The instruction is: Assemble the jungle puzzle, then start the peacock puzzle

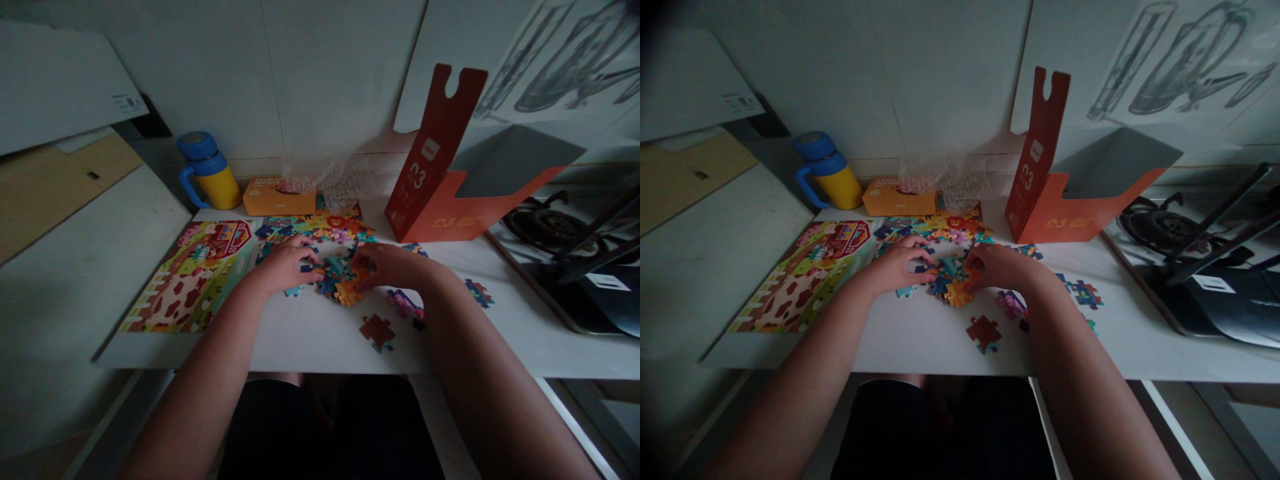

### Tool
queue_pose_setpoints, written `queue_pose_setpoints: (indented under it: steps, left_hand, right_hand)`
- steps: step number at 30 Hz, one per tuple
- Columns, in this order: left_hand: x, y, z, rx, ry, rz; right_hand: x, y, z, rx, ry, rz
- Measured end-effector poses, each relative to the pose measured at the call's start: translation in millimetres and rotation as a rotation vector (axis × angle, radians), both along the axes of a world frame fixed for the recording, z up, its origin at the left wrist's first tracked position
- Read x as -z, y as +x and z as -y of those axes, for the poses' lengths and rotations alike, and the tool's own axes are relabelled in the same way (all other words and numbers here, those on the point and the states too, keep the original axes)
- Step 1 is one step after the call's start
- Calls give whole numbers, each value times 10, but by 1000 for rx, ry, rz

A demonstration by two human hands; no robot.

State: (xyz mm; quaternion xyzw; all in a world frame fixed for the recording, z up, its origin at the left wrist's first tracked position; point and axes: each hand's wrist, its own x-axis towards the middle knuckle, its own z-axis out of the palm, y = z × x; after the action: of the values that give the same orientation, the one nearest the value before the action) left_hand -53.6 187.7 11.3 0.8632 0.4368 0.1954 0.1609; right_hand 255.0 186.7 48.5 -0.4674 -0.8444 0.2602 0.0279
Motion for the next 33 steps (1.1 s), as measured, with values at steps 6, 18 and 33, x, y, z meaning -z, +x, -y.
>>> queue_pose_setpoints:
  steps: [6, 18, 33]
  left_hand:
    - [-90, -42, 26, -38, -60, -30]
    - [-171, -65, 61, 47, -37, -20]
    - [-149, 217, 153, 197, -29, -71]
  right_hand:
    - [-1, 46, -24, 13, 22, 2]
    - [62, 105, -104, 223, 325, 16]
    - [4, -210, 156, -177, -6, -15]
